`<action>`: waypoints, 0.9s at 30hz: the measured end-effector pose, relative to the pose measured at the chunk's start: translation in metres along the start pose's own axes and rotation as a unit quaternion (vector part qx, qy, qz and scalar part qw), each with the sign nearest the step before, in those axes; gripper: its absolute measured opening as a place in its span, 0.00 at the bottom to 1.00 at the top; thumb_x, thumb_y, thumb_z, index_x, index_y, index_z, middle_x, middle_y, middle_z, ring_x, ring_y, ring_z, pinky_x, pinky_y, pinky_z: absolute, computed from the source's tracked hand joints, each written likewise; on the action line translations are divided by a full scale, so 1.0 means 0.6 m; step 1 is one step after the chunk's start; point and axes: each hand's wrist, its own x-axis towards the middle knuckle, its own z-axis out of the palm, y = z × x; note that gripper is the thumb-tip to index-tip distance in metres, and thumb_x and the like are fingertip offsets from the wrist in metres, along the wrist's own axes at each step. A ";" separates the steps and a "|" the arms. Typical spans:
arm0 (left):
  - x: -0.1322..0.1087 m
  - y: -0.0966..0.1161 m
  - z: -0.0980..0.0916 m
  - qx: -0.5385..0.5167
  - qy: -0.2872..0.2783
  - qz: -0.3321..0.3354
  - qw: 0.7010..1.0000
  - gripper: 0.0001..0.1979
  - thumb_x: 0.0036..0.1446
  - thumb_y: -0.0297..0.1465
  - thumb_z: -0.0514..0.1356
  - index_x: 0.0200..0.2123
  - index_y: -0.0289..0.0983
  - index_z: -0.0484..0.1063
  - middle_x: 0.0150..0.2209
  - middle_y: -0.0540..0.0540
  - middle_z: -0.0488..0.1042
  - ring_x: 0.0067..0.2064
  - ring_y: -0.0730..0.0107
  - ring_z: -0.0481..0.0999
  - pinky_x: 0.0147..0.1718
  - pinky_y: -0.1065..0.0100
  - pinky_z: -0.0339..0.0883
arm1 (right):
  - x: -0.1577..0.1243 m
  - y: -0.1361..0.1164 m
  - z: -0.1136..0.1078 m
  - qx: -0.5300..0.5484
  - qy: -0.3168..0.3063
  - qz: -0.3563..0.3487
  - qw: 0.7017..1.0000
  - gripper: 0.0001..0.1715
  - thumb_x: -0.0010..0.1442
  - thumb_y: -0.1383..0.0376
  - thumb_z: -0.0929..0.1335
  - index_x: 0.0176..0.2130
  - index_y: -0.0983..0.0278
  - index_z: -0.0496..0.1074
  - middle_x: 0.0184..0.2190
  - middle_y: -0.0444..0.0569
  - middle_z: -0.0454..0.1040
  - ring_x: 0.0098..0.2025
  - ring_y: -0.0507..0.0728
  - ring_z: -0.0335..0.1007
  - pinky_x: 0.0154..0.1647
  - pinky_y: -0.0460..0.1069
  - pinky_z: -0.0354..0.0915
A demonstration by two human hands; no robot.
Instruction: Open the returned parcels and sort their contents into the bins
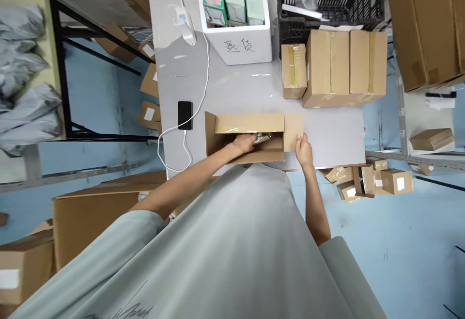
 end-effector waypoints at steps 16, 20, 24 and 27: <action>-0.256 -0.099 -0.108 -0.426 0.305 0.012 0.852 0.23 0.61 0.43 0.77 0.56 0.41 0.85 0.45 0.43 0.88 0.54 0.39 0.89 0.57 0.49 0.84 | 0.003 -0.006 -0.018 0.012 0.014 -0.004 1.000 0.44 0.70 0.25 0.55 0.45 0.57 0.70 0.43 0.64 0.86 0.45 0.73 0.83 0.50 0.63 0.75; -0.206 -0.197 -0.165 -0.661 0.453 -0.004 0.598 0.31 0.56 0.42 0.82 0.58 0.36 0.82 0.51 0.41 0.87 0.59 0.43 0.88 0.58 0.50 0.85 | -0.006 -0.017 -0.020 0.032 0.030 -0.011 0.999 0.40 0.69 0.30 0.61 0.52 0.59 0.73 0.50 0.67 0.87 0.50 0.73 0.85 0.54 0.66 0.78; -0.090 -0.275 -0.196 -0.767 0.464 -0.049 0.441 0.26 0.59 0.37 0.81 0.56 0.35 0.80 0.49 0.39 0.87 0.55 0.49 0.89 0.52 0.55 0.88 | -0.015 -0.032 -0.015 0.072 0.034 -0.016 0.997 0.35 0.66 0.34 0.67 0.53 0.59 0.72 0.52 0.65 0.88 0.54 0.71 0.86 0.57 0.65 0.80; -0.026 -0.298 -0.203 -0.814 0.396 -0.103 0.412 0.23 0.59 0.34 0.81 0.52 0.33 0.79 0.47 0.38 0.87 0.51 0.54 0.88 0.49 0.56 0.88 | -0.017 -0.043 -0.013 0.094 0.041 -0.015 0.995 0.36 0.63 0.33 0.68 0.50 0.58 0.72 0.52 0.67 0.88 0.56 0.73 0.86 0.59 0.66 0.80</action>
